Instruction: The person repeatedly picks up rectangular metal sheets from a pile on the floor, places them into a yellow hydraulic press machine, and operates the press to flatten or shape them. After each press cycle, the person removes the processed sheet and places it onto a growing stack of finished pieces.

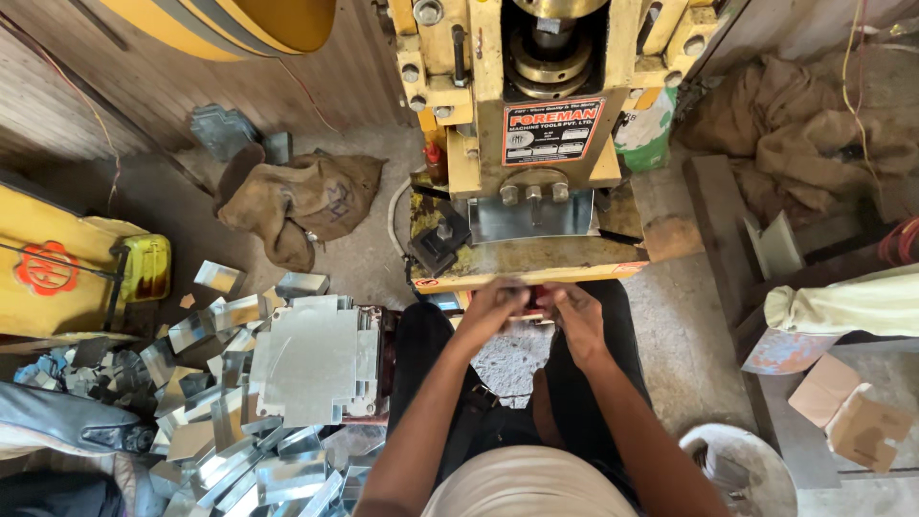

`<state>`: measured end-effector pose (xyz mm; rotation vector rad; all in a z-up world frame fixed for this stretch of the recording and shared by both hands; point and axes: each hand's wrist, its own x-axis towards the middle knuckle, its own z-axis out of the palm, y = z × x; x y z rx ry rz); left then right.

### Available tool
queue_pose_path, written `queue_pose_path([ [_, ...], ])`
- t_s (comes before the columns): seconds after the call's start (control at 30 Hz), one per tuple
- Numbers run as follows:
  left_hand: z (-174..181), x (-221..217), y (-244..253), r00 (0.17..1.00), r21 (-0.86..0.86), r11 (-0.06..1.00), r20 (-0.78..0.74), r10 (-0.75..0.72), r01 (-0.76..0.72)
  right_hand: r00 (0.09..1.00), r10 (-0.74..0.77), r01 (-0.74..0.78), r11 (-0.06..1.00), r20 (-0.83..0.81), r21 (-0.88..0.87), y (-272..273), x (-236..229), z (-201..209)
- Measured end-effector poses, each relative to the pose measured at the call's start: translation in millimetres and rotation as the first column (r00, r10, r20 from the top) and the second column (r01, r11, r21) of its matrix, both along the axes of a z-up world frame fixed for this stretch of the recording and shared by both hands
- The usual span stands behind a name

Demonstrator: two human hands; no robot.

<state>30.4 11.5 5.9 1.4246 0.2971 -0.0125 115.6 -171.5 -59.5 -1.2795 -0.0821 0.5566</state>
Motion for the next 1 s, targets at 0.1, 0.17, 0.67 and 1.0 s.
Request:
queue_pose_path([
  [0.1,4,44,2,0.995,-0.247,0.966,-0.074,0.06,-0.076,0.999,-0.03,0.032,0.997,-0.041,0.067,-8,-3,0],
  [0.17,-1,72,-7,0.98,-0.58,0.796,-0.18,0.083,-0.174,0.992,-0.063,0.071,0.995,-0.112,0.075,-13,1,5],
  [0.67,59,-6,21,0.893,-0.489,0.798,-0.43,0.131,-0.352,0.975,0.082,0.021,0.894,-0.208,0.447,-22,35,97],
  [1.0,29,-7,13,0.941,0.313,0.893,0.004,0.34,-0.324,0.996,0.04,-0.052,0.988,0.085,0.146,14,33,81],
])
